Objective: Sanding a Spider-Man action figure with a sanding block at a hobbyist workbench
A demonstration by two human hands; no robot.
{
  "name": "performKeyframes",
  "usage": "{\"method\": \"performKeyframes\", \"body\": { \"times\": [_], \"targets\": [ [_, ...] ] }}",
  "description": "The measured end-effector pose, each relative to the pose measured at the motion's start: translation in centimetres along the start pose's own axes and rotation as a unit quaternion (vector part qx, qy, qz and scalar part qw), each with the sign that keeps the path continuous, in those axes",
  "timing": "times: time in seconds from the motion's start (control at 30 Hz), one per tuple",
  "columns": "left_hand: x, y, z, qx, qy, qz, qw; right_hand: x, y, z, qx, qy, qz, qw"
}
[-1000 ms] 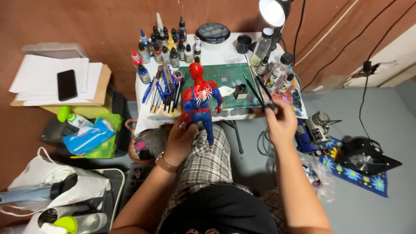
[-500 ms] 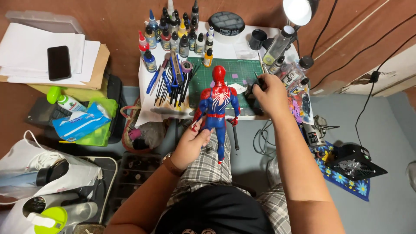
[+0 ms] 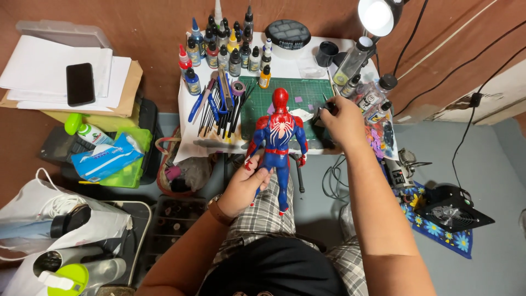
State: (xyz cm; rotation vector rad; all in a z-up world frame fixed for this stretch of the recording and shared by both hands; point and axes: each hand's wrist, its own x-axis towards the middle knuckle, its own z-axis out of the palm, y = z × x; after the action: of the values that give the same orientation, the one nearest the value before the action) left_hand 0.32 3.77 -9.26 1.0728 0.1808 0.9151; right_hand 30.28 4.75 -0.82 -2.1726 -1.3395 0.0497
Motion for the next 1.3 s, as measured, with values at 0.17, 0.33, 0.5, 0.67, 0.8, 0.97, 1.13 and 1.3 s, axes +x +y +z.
{"method": "performKeyframes", "body": {
  "times": [0.17, 0.33, 0.5, 0.67, 0.8, 0.97, 1.13, 1.3],
  "targets": [
    [0.0, -2.6, -1.6, -0.010, -0.021, -0.013, 1.000, 0.0, 0.5, 0.7, 0.024, 0.011, 0.014, 1.000],
    [-0.2, -2.8, -2.1, 0.013, -0.050, -0.014, 0.999, -0.9, -0.6, 0.1, 0.016, 0.017, -0.004, 1.000],
    [-0.1, -0.9, -1.2, 0.095, -0.077, 0.003, 0.993, -1.1, -0.3, 0.1, 0.024, 0.025, 0.026, 0.999],
    [-0.2, -1.7, -1.6, 0.116, -0.075, 0.010, 0.990, -1.7, -0.4, -0.8, 0.053, 0.061, 0.016, 0.997],
    [-0.2, -1.9, -1.8, 0.137, -0.077, 0.016, 0.987, -1.4, 0.5, -0.6, 0.043, 0.078, 0.014, 0.996],
    [-0.1, -1.7, -1.5, 0.148, -0.073, 0.029, 0.986, -1.8, 0.2, -1.3, 0.057, 0.106, 0.001, 0.993],
    [-0.1, -2.9, -2.5, 0.158, -0.073, 0.036, 0.984, -2.5, 0.7, -2.5, 0.054, 0.127, -0.005, 0.990],
    [-0.1, -0.2, -0.7, 0.169, -0.083, 0.050, 0.981, -4.5, 0.7, -4.4, 0.289, 0.250, -0.118, 0.917]
  ]
}}
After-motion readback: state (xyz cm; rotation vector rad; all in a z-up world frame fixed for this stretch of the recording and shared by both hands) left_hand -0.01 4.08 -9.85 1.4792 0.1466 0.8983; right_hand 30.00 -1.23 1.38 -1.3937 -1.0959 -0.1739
